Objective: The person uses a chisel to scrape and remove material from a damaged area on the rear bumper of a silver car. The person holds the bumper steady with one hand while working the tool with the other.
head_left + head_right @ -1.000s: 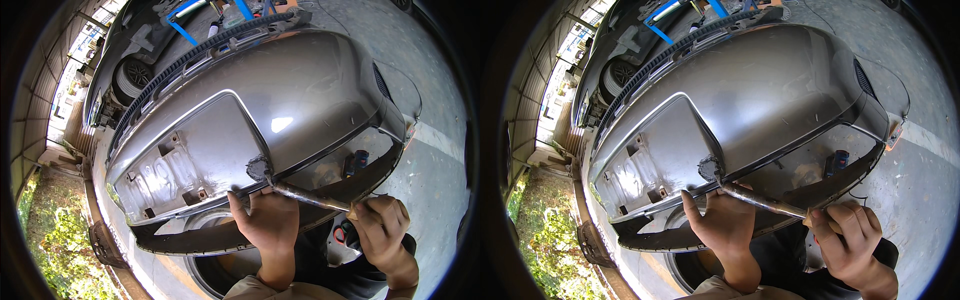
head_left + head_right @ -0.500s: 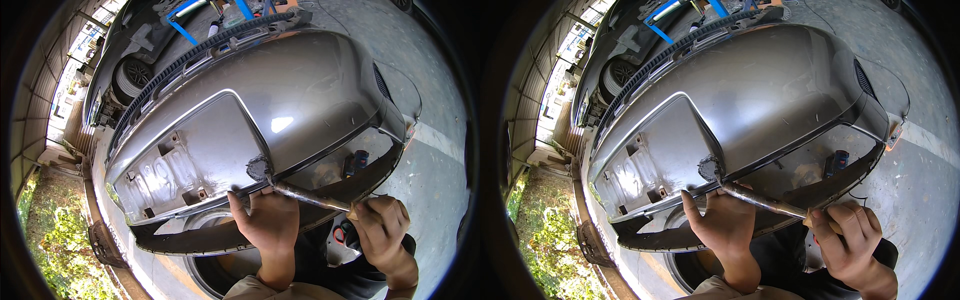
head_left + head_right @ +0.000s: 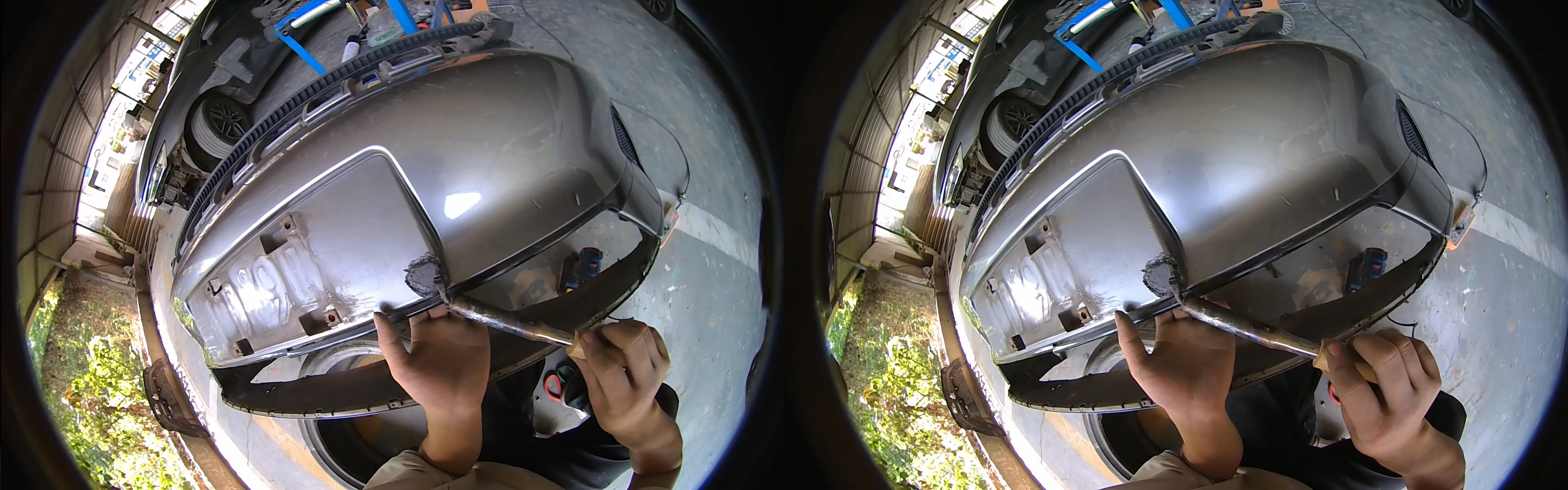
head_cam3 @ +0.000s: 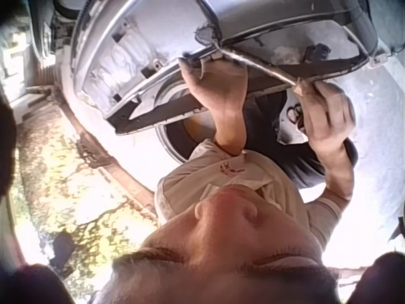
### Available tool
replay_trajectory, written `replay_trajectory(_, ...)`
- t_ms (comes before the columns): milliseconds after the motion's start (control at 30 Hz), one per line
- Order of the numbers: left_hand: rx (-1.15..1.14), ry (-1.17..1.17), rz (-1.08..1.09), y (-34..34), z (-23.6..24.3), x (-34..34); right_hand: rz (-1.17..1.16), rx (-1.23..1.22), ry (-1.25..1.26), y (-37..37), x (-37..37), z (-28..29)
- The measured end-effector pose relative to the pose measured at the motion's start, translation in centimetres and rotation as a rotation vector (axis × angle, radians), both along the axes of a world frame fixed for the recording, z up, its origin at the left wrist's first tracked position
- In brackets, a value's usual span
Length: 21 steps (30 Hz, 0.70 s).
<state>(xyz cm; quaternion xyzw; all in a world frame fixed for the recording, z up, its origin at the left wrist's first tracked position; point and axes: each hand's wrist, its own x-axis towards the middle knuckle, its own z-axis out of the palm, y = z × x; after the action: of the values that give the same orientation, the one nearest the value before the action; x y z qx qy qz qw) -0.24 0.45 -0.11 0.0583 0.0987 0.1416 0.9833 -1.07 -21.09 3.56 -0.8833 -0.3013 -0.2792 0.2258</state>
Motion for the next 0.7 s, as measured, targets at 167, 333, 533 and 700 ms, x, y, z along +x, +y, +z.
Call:
replay_trajectory(167, 0.027, -0.045, -0.029, 0.23, -0.40, -0.15, -0.001, -0.003, -0.003, 0.01, 0.02, -0.01)
replay_trajectory(333, 0.049, -0.052, -0.036, 0.17, -0.33, -0.09, -0.007, 0.001, -0.009, 0.10, 0.02, 0.02)
replay_trajectory(533, 0.038, -0.087, -0.044, 0.19, -0.42, -0.09, -0.007, 0.003, -0.009, 0.07, 0.00, -0.06)
replay_trajectory(700, 0.040, -0.098, -0.043, 0.19, -0.13, 0.06, -0.006, 0.000, -0.012, 0.10, 0.03, -0.08)
